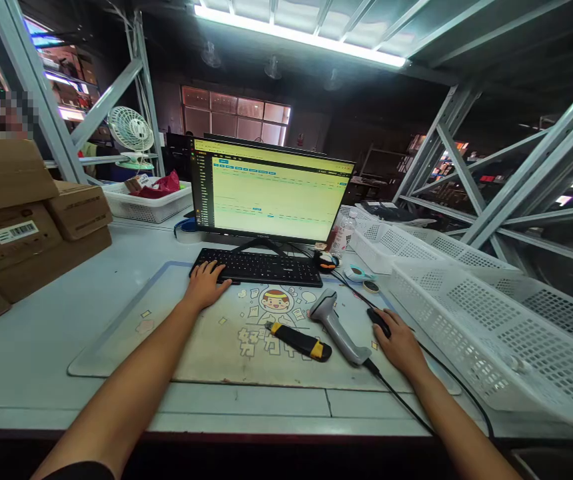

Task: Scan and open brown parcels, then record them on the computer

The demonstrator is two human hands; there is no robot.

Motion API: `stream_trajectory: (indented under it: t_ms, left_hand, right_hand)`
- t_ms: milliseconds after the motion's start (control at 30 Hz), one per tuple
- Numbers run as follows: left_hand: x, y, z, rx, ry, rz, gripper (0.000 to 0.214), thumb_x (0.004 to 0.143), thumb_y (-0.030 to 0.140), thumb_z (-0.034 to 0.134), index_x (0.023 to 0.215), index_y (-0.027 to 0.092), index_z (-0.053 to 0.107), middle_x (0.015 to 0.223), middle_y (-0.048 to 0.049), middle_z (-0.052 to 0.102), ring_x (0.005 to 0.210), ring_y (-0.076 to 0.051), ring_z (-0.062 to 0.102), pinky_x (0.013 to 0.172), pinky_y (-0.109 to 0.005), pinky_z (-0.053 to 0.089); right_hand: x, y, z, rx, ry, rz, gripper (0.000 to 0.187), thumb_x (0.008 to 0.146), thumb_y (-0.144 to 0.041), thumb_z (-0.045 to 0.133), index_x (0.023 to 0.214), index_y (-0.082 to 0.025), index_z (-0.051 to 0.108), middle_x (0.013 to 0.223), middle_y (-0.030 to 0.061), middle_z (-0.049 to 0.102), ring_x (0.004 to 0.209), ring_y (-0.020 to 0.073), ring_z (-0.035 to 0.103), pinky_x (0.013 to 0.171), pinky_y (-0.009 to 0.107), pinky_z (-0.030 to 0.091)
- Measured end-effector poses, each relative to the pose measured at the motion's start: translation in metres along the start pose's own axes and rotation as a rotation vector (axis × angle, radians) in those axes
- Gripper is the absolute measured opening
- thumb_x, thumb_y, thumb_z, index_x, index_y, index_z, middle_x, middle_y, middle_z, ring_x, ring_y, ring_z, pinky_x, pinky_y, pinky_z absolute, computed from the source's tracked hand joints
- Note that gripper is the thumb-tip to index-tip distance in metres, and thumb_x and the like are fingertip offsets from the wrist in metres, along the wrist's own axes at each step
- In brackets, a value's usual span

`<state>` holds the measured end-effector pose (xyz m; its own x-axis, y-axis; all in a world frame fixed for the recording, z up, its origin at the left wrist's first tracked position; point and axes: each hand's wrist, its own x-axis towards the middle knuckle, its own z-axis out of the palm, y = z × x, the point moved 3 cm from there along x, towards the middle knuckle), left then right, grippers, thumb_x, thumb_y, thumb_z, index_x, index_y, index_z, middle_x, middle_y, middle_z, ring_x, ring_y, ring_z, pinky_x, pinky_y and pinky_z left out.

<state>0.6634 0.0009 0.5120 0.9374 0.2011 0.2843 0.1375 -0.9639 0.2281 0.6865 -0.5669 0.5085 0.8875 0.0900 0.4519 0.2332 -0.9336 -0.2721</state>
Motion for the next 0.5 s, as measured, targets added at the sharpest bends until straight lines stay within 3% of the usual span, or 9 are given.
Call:
stream_trajectory:
  t_ms: [500]
  left_hand:
    - [-0.0007,0.0014,-0.0010,0.017,0.009,0.008,0.064,0.103,0.054,0.047,0.158,0.022,0.056,0.171,-0.0111,0.044,0.159,-0.039,0.036,0.132,-0.056,0.025]
  right_hand:
    - [-0.0001,0.0027,0.0035,0.010,0.018,-0.014,0.054,0.097,-0.047,0.047,0.140,-0.023,0.069,0.149,0.0141,0.064,0.135,0.0312,0.063,0.121,0.052,0.048]
